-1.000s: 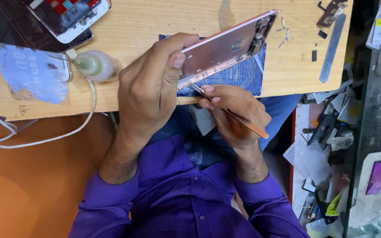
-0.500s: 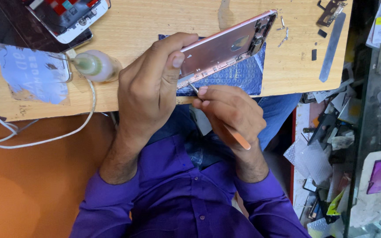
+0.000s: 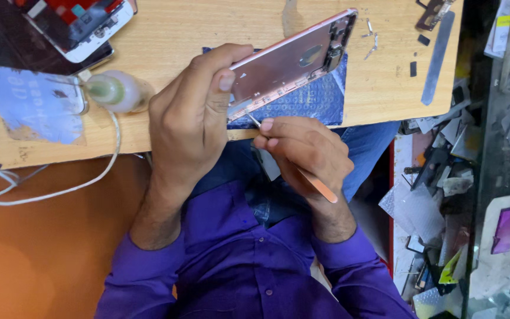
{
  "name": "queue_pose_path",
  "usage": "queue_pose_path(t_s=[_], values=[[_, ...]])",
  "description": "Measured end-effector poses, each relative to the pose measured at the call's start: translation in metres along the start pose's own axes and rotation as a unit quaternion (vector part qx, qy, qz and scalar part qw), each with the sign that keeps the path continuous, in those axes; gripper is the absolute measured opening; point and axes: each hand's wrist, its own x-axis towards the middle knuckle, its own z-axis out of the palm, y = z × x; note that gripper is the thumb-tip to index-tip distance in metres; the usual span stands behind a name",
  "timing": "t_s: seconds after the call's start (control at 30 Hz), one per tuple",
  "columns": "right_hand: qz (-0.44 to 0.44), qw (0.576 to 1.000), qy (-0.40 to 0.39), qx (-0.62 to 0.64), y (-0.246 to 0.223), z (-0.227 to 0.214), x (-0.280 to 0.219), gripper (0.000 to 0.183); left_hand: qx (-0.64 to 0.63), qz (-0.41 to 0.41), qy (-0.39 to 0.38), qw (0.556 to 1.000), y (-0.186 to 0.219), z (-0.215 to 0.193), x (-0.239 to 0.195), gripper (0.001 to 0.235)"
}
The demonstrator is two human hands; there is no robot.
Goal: The person disassembles a smartphone by removing screws from the frame using a screwdriver and tweezers, then applies liquid adhesive along the edge of the phone's back housing.
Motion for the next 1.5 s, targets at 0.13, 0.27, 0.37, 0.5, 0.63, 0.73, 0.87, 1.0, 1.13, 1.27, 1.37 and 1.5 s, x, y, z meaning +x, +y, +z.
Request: queue_pose_path(t_s=[0.13, 0.27, 0.37, 0.5, 0.63, 0.73, 0.87, 1.0, 1.13, 1.27, 1.37, 1.5], values=[[-0.02, 0.979, 0.165, 0.119, 0.029, -0.022, -0.01, 0.013, 0.003, 0.004, 0.001, 1.0, 0.003, -0.001, 0.002, 0.019], [0.035, 0.974, 0.224, 0.012, 0.073, -0.069, -0.011, 0.023, 0.008, -0.006, -0.002, 1.0, 0.005, 0.0, 0.002, 0.02], [0.094, 0.979, 0.181, 0.003, 0.092, -0.083, -0.011, 0.024, 0.016, -0.016, -0.004, 1.0, 0.006, 0.0, 0.002, 0.021], [0.137, 0.982, 0.123, -0.033, 0.093, -0.081, -0.012, 0.025, 0.016, 0.001, 0.007, 1.0, 0.006, 0.0, 0.002, 0.021], [0.112, 0.984, 0.136, -0.033, 0.094, -0.078, -0.01, 0.025, 0.012, 0.001, 0.011, 1.0, 0.005, 0.001, 0.003, 0.022], [0.096, 0.972, 0.213, 0.009, 0.09, -0.08, -0.016, 0.021, 0.027, -0.02, 0.015, 0.999, 0.005, 0.001, 0.0, 0.023], [0.112, 0.944, 0.294, 0.097, 0.067, -0.076, -0.027, 0.023, 0.025, -0.001, 0.029, 0.999, 0.002, 0.002, -0.002, 0.024], [0.229, 0.931, 0.271, 0.088, 0.042, -0.076, -0.039, 0.035, 0.014, 0.009, 0.021, 1.0, -0.002, 0.002, -0.002, 0.026], [0.306, 0.93, 0.149, -0.138, 0.046, -0.112, -0.039, 0.027, 0.02, -0.014, 0.006, 1.0, 0.0, 0.0, -0.003, 0.02], [0.295, 0.922, 0.033, -0.249, 0.057, -0.144, -0.029, 0.015, 0.036, 0.009, 0.004, 0.999, 0.005, 0.003, -0.001, 0.029], [0.195, 0.946, 0.004, -0.259, 0.062, -0.149, -0.022, 0.006, 0.037, 0.011, 0.005, 0.999, 0.005, 0.004, -0.003, 0.024], [0.189, 0.933, -0.002, -0.305, 0.07, -0.14, -0.011, 0.012, 0.056, 0.036, 0.021, 0.998, 0.004, 0.004, -0.003, 0.02]])
